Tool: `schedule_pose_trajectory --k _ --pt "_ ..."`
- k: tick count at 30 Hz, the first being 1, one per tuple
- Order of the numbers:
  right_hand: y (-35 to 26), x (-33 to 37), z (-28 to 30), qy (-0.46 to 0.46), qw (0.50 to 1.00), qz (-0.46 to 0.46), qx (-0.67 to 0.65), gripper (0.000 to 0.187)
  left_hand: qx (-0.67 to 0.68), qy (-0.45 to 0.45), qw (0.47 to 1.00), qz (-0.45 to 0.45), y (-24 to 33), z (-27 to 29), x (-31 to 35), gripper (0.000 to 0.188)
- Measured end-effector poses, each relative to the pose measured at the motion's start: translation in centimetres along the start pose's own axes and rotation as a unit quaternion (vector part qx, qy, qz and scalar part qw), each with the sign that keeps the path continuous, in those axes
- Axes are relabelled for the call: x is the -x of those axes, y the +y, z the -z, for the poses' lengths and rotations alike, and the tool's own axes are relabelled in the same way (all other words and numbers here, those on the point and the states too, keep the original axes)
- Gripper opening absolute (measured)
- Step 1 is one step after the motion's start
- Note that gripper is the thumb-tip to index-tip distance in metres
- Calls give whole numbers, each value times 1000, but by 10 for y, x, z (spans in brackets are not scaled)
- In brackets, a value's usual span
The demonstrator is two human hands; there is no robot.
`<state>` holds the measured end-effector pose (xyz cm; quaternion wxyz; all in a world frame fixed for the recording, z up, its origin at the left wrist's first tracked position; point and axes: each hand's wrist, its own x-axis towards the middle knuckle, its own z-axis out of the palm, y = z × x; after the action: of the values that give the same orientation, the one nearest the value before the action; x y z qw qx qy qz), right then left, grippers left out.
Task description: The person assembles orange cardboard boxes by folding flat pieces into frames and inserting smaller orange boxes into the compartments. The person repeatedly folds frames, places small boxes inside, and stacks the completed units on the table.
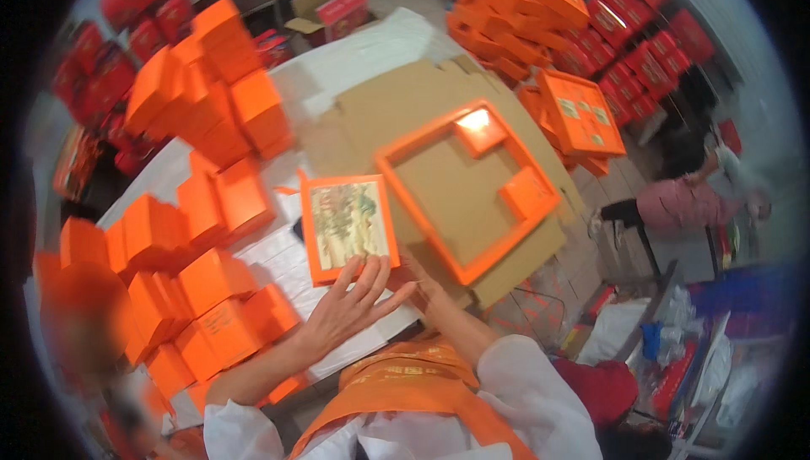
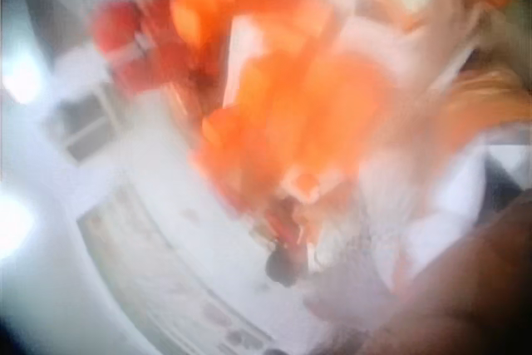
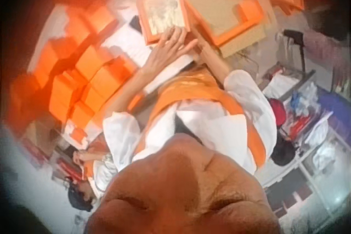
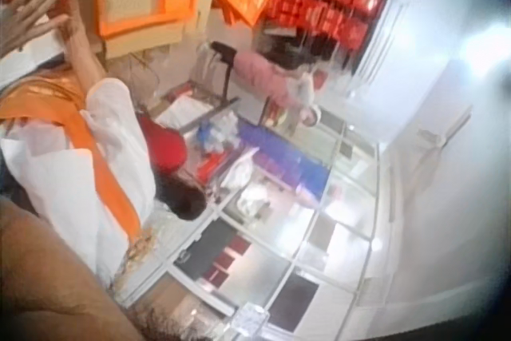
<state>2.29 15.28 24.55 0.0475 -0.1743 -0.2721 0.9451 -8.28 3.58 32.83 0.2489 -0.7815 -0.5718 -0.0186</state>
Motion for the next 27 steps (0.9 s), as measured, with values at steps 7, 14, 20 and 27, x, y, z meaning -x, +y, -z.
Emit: schedule_pose_trajectory --k 7,14,20,27 --pt "-80 43 116 57 991 67 103 55 434 193 726 497 48 -37 -111 67" --pt "-199 68 199 20 948 8 316 63 752 91 183 626 110 -108 -163 58" --pt "-289 -1 255 -79 760 -124 633 51 746 222 -71 624 178 -148 -156 53" --pt "-278 -95 293 -126 466 -156 862 31 703 233 -167 651 214 -179 -191 45"
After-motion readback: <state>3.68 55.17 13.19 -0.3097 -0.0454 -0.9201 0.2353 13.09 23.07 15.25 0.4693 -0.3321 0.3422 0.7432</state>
